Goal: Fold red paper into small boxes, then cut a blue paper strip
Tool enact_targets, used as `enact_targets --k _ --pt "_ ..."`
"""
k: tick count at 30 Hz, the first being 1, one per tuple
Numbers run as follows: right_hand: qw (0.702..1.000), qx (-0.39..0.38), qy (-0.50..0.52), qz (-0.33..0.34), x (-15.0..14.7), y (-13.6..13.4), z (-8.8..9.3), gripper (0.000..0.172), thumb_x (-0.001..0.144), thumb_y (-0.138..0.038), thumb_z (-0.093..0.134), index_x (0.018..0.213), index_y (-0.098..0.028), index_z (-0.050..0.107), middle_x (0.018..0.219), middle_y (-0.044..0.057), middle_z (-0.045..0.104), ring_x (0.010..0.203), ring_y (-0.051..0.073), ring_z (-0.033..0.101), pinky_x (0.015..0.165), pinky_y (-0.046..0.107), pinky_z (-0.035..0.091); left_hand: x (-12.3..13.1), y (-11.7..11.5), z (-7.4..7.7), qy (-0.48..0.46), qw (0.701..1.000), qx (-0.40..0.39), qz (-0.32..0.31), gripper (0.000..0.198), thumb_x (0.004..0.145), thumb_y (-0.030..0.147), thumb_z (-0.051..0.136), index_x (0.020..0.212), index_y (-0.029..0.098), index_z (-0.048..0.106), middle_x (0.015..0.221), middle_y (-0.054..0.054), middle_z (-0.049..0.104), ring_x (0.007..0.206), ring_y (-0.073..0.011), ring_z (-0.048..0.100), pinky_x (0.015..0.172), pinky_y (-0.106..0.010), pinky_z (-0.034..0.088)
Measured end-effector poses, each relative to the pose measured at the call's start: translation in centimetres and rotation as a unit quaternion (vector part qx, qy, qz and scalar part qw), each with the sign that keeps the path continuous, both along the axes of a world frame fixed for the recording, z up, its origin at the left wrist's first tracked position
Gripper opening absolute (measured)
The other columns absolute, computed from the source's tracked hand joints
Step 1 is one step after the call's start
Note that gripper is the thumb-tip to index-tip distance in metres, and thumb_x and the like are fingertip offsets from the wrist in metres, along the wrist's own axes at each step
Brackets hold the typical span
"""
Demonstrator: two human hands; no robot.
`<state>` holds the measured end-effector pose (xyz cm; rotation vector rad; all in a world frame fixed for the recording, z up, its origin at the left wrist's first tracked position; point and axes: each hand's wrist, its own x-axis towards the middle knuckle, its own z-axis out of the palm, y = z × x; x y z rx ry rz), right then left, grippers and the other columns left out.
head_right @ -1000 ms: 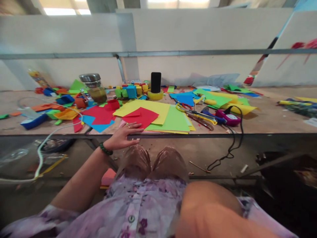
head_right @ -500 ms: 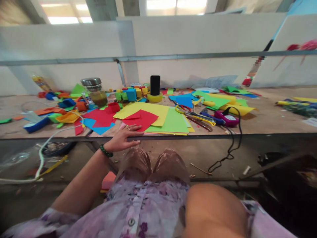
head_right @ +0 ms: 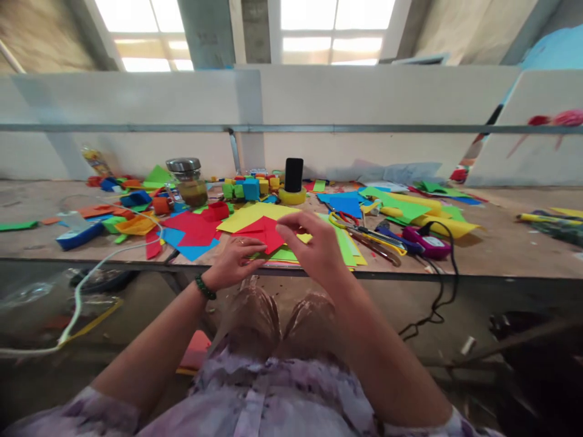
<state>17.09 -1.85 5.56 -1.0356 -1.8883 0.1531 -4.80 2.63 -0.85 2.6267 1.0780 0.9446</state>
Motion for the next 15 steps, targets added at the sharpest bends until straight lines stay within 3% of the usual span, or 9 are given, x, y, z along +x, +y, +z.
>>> enact_targets --k 4,7,11,15 --pt "0.981 -0.152 -0.119 0.004 -0.9 4.9 -2.9 0.011 0.083 -0.018 0.060 0.081 -0.016 0.071 0.089 0.007 0.072 0.086 0.018 0.064 0.079 0.030 0.046 1.0 0.0 -0.8 -0.002 0.999 -0.011 -0.045 0.021 0.087 0.029 0.058 0.101 0.021 0.073 0.106 -0.007 0.073 0.101 -0.0224 0.065 0.092 -0.037 0.046" --pt "0.961 -0.224 -0.157 0.038 -0.9 7.3 -4.7 0.015 0.076 -0.031 0.069 0.072 -0.016 0.069 0.070 0.003 0.070 0.068 0.017 0.062 0.061 0.026 0.043 1.0 0.0 -1.4 -0.032 0.999 -0.012 -0.038 0.017 0.086 0.023 0.057 0.090 0.020 0.073 0.103 -0.006 0.073 0.097 -0.0207 0.066 0.090 -0.035 0.047" --pt "0.933 -0.303 -0.193 0.033 0.0 8.7 -4.7 0.038 0.065 -0.052 0.074 0.076 -0.016 0.066 0.070 0.001 0.067 0.064 0.015 0.056 0.053 0.025 0.036 0.7 0.0 -1.6 -0.041 0.999 -0.027 -0.018 0.014 0.084 0.021 0.055 0.082 0.021 0.069 0.103 -0.005 0.074 0.097 -0.0209 0.067 0.099 -0.040 0.043" --pt "0.910 -0.342 -0.229 0.051 0.9 10.0 -3.8 0.037 0.063 -0.052 0.073 0.070 -0.016 0.067 0.063 0.000 0.062 0.061 0.014 0.050 0.054 0.026 0.032 0.7 -0.1 -1.3 0.000 0.999 -0.042 -0.007 0.013 0.084 0.022 0.054 0.085 0.022 0.067 0.101 -0.004 0.074 0.098 -0.0222 0.066 0.110 -0.048 0.031"
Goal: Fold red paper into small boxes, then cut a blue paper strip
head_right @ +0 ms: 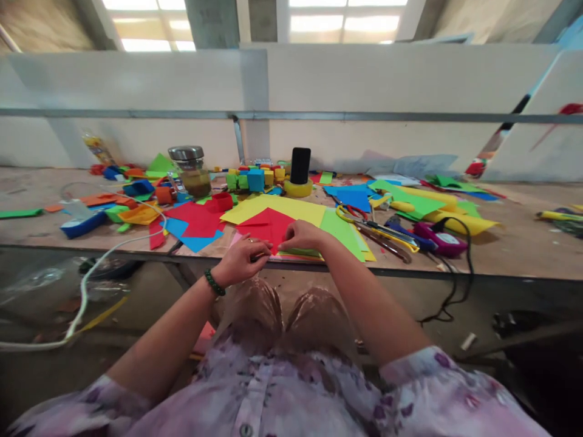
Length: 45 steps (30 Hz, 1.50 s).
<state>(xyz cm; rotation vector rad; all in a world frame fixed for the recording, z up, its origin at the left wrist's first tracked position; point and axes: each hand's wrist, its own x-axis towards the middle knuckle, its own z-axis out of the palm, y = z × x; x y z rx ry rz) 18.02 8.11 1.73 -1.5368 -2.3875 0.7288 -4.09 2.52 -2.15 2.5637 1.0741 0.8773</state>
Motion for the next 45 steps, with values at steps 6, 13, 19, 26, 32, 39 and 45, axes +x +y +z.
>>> enact_targets --k 6,13,19,26,32,39,45 --pt "0.999 -0.027 -0.033 0.022 0.0 0.5 0.9 0.038 0.060 -0.056 0.073 0.064 -0.018 0.067 0.055 -0.003 0.055 0.055 0.012 0.045 0.052 0.026 0.029 0.0 0.0 0.2 -0.001 1.000 -0.004 -0.005 0.011 0.084 0.024 0.055 0.085 0.022 0.066 0.095 -0.004 0.074 0.092 -0.0221 0.067 0.108 -0.047 0.034" --pt "0.993 -0.032 -0.111 0.038 -1.0 0.6 1.3 0.045 0.061 -0.063 0.071 0.055 -0.020 0.060 0.049 -0.005 0.041 0.051 0.010 0.033 0.050 0.027 0.024 0.1 0.0 0.3 0.007 1.000 0.003 -0.011 0.012 0.084 0.023 0.054 0.086 0.021 0.066 0.092 -0.004 0.073 0.089 -0.0214 0.066 0.105 -0.045 0.034" --pt "0.998 -0.020 -0.061 0.023 -0.1 0.8 2.3 0.050 0.064 -0.068 0.067 0.061 -0.018 0.065 0.055 -0.002 0.051 0.056 0.012 0.041 0.052 0.027 0.028 0.1 -0.1 0.4 0.024 1.000 0.013 0.011 0.023 0.085 0.031 0.057 0.106 0.021 0.063 0.104 -0.007 0.069 0.100 -0.0243 0.063 0.106 -0.047 0.033" --pt "0.999 0.040 0.010 -0.014 0.3 1.6 0.9 0.041 0.066 -0.056 0.070 0.074 -0.015 0.070 0.066 0.000 0.063 0.064 0.014 0.050 0.057 0.025 0.034 0.7 -0.1 0.5 0.154 0.986 0.061 0.022 0.054 0.088 0.048 0.055 0.134 0.020 0.053 0.128 -0.015 0.056 0.122 -0.0338 0.048 0.106 -0.054 0.032" --pt "1.000 -0.011 -0.020 0.000 -0.4 3.0 0.3 0.039 0.059 -0.055 0.076 0.064 -0.016 0.071 0.057 -0.001 0.061 0.059 0.014 0.050 0.053 0.026 0.032 0.8 -0.9 0.0 0.177 0.980 0.088 0.033 0.046 0.090 0.041 0.055 0.131 0.022 0.055 0.128 -0.010 0.059 0.119 -0.0298 0.050 0.109 -0.056 0.024" --pt "0.998 -0.044 -0.053 0.010 -0.7 3.1 1.6 0.042 0.056 -0.060 0.077 0.067 -0.019 0.074 0.059 -0.002 0.060 0.060 0.014 0.049 0.053 0.027 0.032 0.6 -1.0 0.1 0.129 0.990 0.051 0.030 0.034 0.089 0.034 0.055 0.121 0.026 0.063 0.133 -0.007 0.059 0.120 -0.0272 0.053 0.109 -0.053 0.026" --pt "0.994 -0.079 -0.069 0.007 -0.5 4.0 1.6 0.041 0.049 -0.056 0.082 0.065 -0.019 0.074 0.055 -0.002 0.058 0.056 0.012 0.047 0.051 0.026 0.032 0.7 -1.3 0.4 0.114 0.993 0.019 0.038 0.036 0.087 0.033 0.058 0.121 0.026 0.064 0.133 -0.007 0.059 0.121 -0.0264 0.054 0.110 -0.052 0.027"
